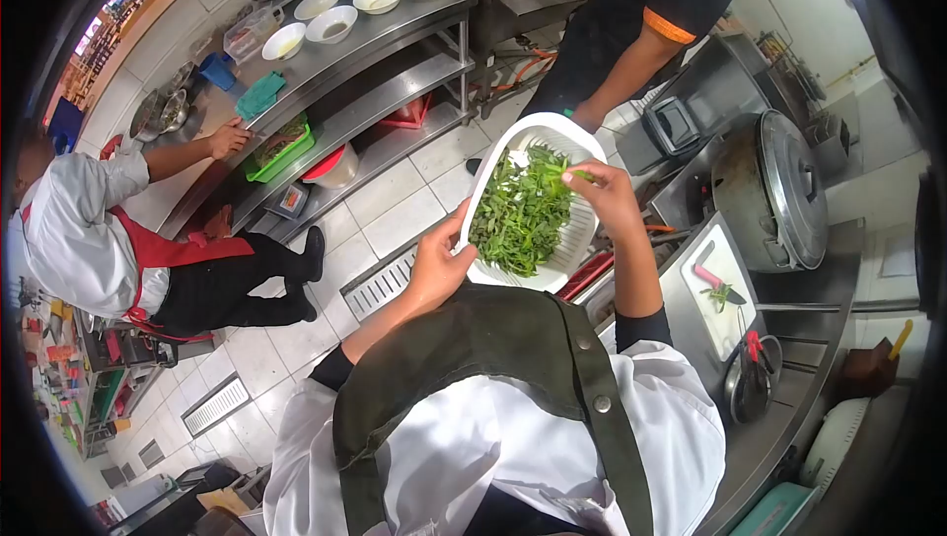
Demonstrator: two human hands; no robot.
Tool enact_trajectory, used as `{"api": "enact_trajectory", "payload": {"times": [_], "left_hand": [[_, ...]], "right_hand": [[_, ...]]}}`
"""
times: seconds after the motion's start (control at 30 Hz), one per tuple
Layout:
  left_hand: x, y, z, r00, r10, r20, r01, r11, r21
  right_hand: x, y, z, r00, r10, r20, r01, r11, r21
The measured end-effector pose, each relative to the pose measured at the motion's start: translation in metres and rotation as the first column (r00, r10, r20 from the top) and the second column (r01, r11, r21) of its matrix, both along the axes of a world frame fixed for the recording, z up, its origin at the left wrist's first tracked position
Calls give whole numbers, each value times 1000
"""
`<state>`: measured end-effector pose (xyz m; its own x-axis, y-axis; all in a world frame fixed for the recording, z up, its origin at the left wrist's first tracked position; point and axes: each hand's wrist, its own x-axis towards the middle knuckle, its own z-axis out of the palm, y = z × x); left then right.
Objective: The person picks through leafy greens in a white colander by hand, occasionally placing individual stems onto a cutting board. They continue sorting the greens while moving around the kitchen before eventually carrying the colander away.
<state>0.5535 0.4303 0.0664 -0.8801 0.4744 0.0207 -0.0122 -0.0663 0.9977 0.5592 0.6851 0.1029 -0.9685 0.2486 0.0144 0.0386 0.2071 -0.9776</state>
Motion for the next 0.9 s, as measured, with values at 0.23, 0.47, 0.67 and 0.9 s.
{"api": "enact_trajectory", "payload": {"times": [0.23, 0.47, 0.67, 0.9], "left_hand": [[5, -3, 2, 997, 24, 69, -28, 998, 53], [5, 2, 0, 988, 4, 157, -10, 999, 36], [3, 9, 1, 990, -5, 140, 19, 995, -97], [0, 22, 4, 996, -2, 88, 15, 990, -140]], "right_hand": [[7, 10, 7, 968, 230, 99, -109, 741, -662], [18, 15, 12, 963, 249, 101, -105, 697, -710], [70, 68, 15, 997, -44, 60, 74, 661, -747], [197, 208, -91, 248, -966, 65, 921, 256, 293]]}}
